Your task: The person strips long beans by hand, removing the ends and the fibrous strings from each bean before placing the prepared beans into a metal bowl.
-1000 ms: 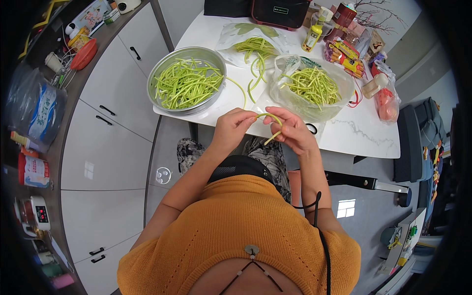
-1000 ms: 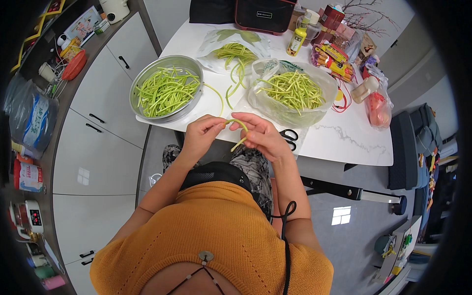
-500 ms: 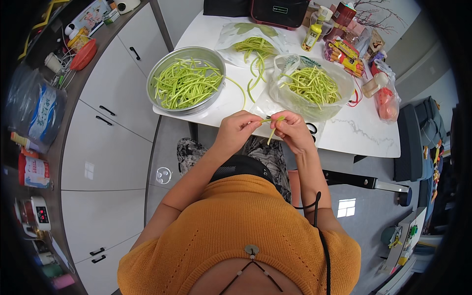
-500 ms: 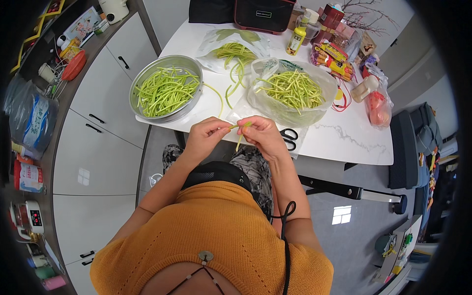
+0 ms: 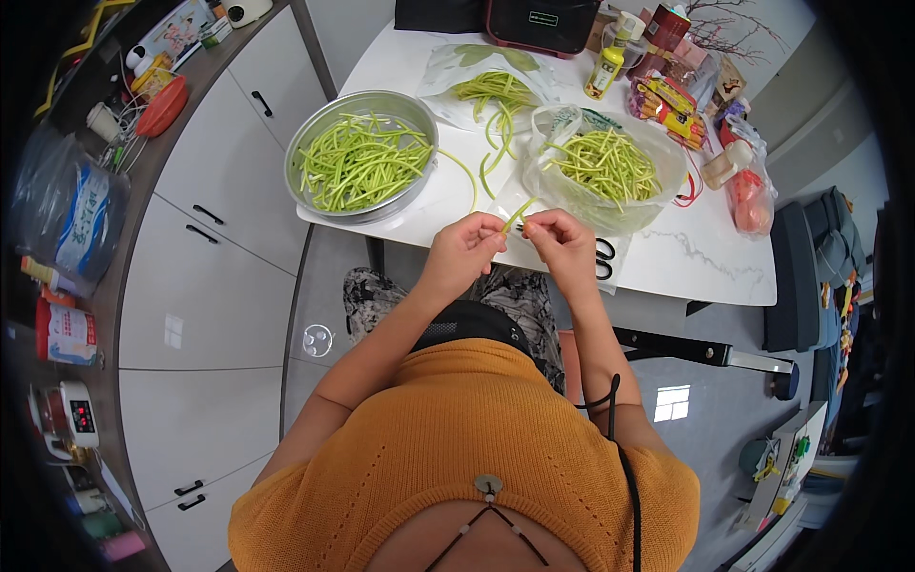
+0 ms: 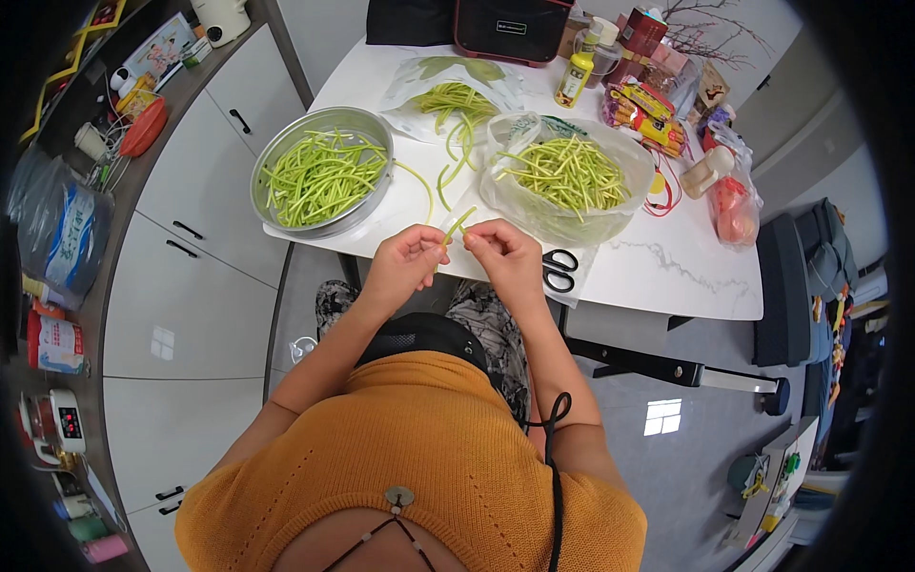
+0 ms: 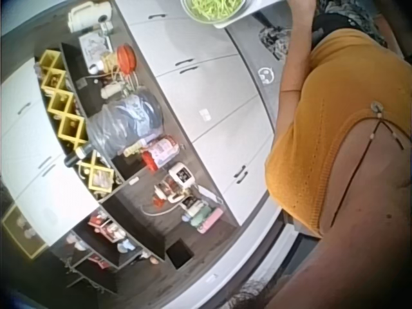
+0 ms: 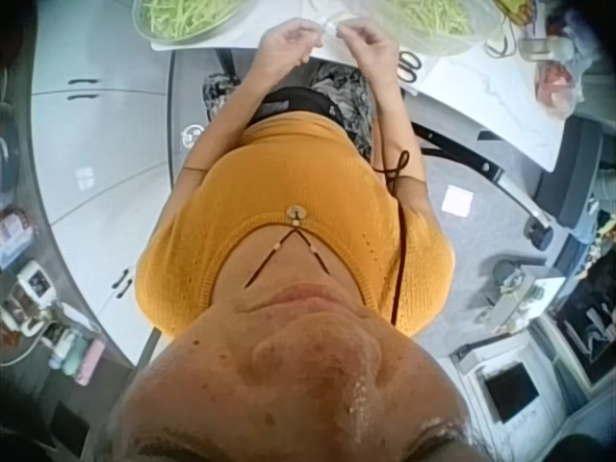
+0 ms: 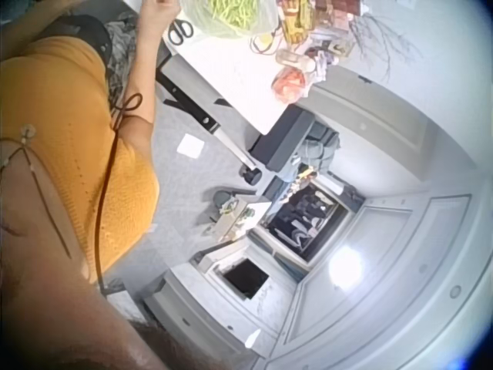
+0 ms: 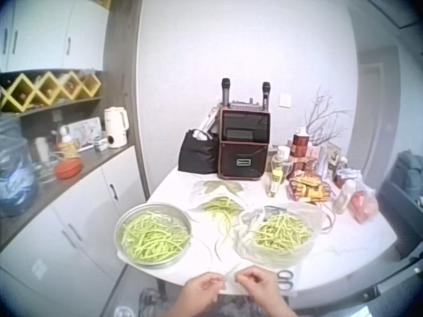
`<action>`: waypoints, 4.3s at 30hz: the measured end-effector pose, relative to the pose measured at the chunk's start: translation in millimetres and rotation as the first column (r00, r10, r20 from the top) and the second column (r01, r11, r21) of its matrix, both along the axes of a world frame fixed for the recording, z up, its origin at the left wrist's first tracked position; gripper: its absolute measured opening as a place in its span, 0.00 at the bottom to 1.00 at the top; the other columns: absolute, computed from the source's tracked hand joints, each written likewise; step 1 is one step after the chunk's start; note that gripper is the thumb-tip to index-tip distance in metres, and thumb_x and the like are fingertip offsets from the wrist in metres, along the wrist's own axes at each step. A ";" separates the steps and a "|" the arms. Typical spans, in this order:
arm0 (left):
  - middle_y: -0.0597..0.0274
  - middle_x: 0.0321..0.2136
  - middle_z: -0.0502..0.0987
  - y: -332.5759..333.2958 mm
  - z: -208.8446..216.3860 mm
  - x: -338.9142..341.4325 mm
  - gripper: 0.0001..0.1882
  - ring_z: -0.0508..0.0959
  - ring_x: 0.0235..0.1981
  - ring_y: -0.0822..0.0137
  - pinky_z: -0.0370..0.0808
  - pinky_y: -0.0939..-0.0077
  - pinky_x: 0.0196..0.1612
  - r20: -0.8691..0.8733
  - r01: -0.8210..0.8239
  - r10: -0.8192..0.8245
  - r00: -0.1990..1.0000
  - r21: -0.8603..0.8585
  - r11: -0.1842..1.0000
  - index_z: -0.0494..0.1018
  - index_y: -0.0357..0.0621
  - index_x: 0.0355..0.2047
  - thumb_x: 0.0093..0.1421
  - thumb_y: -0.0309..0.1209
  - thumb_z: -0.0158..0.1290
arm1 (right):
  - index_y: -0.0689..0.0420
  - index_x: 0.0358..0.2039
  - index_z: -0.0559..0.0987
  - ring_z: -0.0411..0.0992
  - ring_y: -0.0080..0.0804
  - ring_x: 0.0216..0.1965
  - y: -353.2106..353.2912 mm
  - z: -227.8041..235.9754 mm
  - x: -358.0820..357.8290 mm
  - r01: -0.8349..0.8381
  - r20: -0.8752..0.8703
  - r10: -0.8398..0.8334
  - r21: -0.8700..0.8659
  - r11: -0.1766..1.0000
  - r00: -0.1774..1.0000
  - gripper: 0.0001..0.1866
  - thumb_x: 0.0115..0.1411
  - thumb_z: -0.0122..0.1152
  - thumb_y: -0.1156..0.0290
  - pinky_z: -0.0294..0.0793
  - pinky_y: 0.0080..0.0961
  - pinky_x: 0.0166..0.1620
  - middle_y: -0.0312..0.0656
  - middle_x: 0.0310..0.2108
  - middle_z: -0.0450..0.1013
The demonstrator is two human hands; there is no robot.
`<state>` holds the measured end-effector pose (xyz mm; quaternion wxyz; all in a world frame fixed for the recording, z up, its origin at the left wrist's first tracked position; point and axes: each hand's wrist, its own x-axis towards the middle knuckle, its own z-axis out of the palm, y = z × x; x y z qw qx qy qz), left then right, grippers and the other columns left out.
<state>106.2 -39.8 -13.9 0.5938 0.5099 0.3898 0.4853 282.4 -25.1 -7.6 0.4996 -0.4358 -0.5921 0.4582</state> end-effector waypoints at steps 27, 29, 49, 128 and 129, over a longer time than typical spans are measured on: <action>0.69 0.26 0.70 19.1 -2.0 -25.2 0.07 0.68 0.23 0.80 0.63 0.89 0.23 0.395 -0.168 0.201 0.897 -0.115 0.979 0.69 0.36 0.38 0.60 0.25 0.48 | 0.58 0.35 0.79 0.73 0.32 0.29 35.0 31.7 28.7 0.135 0.453 -0.298 0.358 0.924 0.840 0.08 0.54 0.58 0.72 0.71 0.22 0.33 0.43 0.31 0.75; 0.69 0.26 0.70 18.9 -2.7 -23.7 0.08 0.68 0.23 0.80 0.63 0.89 0.24 0.381 -0.144 0.178 0.907 -0.117 0.983 0.69 0.36 0.39 0.60 0.25 0.48 | 0.60 0.33 0.79 0.72 0.29 0.28 24.2 23.4 10.6 -0.051 0.385 -0.019 0.171 0.984 0.923 0.08 0.55 0.58 0.69 0.70 0.21 0.32 0.43 0.30 0.75; 0.56 0.45 0.71 15.6 6.2 -18.2 0.16 0.72 0.35 0.60 0.71 0.74 0.36 -0.364 -0.103 0.675 0.642 0.831 0.546 0.75 0.43 0.39 0.47 0.21 0.56 | 0.59 0.27 0.75 0.58 0.11 0.17 4.4 16.4 -6.1 -0.365 -0.152 0.333 -0.406 0.838 0.931 0.06 0.56 0.56 0.70 0.53 0.10 0.19 0.31 0.21 0.70; 0.67 0.21 0.70 14.1 17.5 -32.7 0.03 0.68 0.22 0.80 0.66 0.84 0.25 -0.348 -0.159 0.226 0.910 0.211 0.964 0.71 0.36 0.30 0.56 0.23 0.51 | 0.49 0.35 0.79 0.72 0.36 0.25 49.0 18.7 -4.7 -0.255 0.684 -0.213 0.515 0.818 0.698 0.09 0.50 0.61 0.72 0.71 0.29 0.27 0.37 0.26 0.71; 0.68 0.21 0.70 15.6 12.6 -32.7 0.03 0.68 0.23 0.81 0.66 0.85 0.25 -0.305 -0.159 0.214 0.928 0.194 0.968 0.71 0.36 0.30 0.56 0.23 0.51 | 0.49 0.34 0.79 0.72 0.36 0.25 49.4 20.2 -2.2 -0.238 0.674 -0.253 0.546 0.803 0.694 0.09 0.50 0.61 0.72 0.71 0.29 0.27 0.37 0.26 0.71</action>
